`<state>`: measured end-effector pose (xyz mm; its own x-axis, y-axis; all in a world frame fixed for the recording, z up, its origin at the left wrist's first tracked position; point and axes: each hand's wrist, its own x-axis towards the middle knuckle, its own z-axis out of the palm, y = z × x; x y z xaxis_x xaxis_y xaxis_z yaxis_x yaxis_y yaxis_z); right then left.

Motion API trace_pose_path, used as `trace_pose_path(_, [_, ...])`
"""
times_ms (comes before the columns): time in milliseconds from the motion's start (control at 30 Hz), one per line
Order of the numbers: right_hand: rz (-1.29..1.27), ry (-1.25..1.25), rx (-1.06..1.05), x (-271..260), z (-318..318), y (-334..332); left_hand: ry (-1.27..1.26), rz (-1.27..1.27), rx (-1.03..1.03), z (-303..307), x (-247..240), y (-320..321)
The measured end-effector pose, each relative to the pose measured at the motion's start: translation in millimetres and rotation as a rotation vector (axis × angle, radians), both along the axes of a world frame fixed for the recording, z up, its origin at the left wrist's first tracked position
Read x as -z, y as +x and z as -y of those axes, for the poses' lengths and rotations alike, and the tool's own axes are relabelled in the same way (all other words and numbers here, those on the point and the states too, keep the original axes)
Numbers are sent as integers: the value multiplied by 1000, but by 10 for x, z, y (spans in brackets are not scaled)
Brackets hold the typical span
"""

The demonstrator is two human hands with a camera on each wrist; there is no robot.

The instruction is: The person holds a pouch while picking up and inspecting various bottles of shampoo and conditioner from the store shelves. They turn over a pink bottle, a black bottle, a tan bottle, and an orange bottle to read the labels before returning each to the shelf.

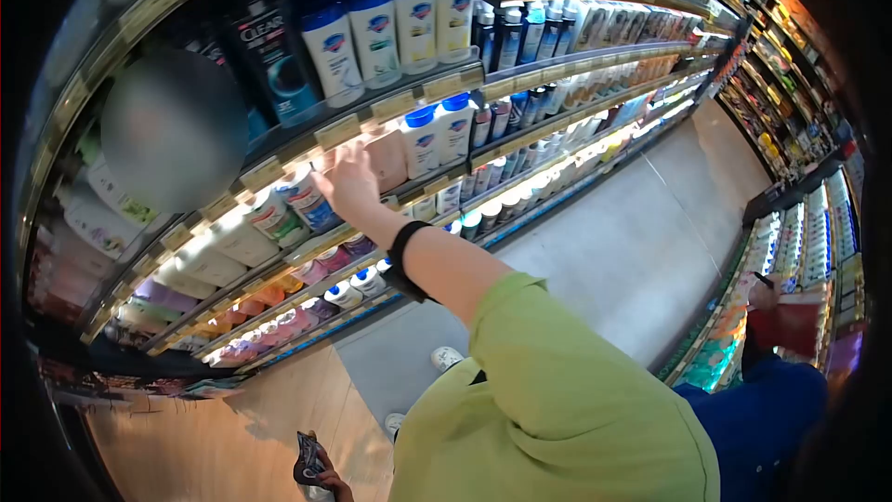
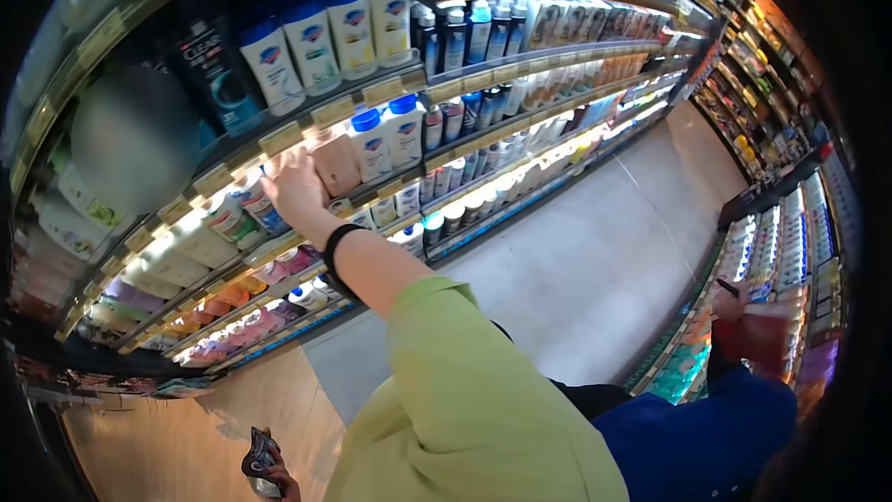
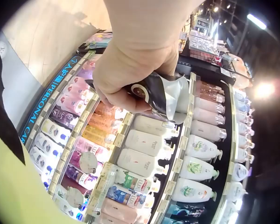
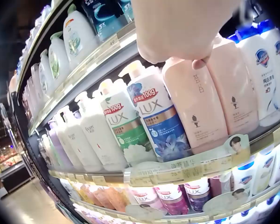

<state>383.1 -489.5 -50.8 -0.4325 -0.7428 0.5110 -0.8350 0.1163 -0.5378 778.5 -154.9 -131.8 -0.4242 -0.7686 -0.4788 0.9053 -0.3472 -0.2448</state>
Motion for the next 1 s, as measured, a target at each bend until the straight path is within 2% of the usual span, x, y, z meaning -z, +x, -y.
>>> trace_pose_path(33, [181,1,-64,-114,-7,17,-2,11,3,15,-23,-7])
trace_pose_path(100, [207,-17,-71,-103,65,-8,-9,39,-7,12,-83,26])
trace_pose_path(233, [184,37,90,-67,297,-43,-41,79,-83,-81,-179,53])
trace_pose_path(367, [214,143,1,-217,164,-116,-10,229,-115,-61,-305,-175])
trace_pose_path(400, [299,80,-35,-32,220,-144,-4,248,-124,-73,-306,-199])
trace_pose_path(433, [105,18,34,-161,24,-104,3,263,-129,-84,-299,-224])
trace_pose_path(467, [51,22,48,-152,-40,-121,0,305,-123,-90,-308,-254])
trace_pose_path(567, [51,-239,-163,20,-291,-132,-10,398,-126,-123,-332,-312])
trace_pose_path(600, [52,-242,-182,60,-348,-121,-5,423,-128,-123,-354,-327])
trace_pose_path(667, [320,-239,-323,110,-455,-109,-30,470,-135,-157,-357,-326])
trace_pose_path(733, [328,-251,-413,91,-610,-137,-60,515,-133,-127,-373,-341])
trace_pose_path(767, [337,-253,-495,60,-696,-143,-98,545,-130,-120,-407,-360])
trace_pose_path(800, [171,-235,-539,-186,-857,-131,-134,575,-124,-113,-428,-376])
trace_pose_path(833, [169,-233,-543,-415,-993,-133,-131,573,-128,-84,-412,-378])
trace_pose_path(900, [432,-120,-808,-796,-1225,-171,-185,970,-12,18,-340,-396])
trace_pose_path(933, [658,-61,-908,-906,-1300,-203,-186,967,-13,96,-323,-439])
trace_pose_path(967, [653,-62,-909,-1022,-1356,-239,-234,1088,78,205,-311,-492])
trace_pose_path(1000, [910,15,-1004,-1126,-1411,-270,-283,1209,172,337,-345,-559])
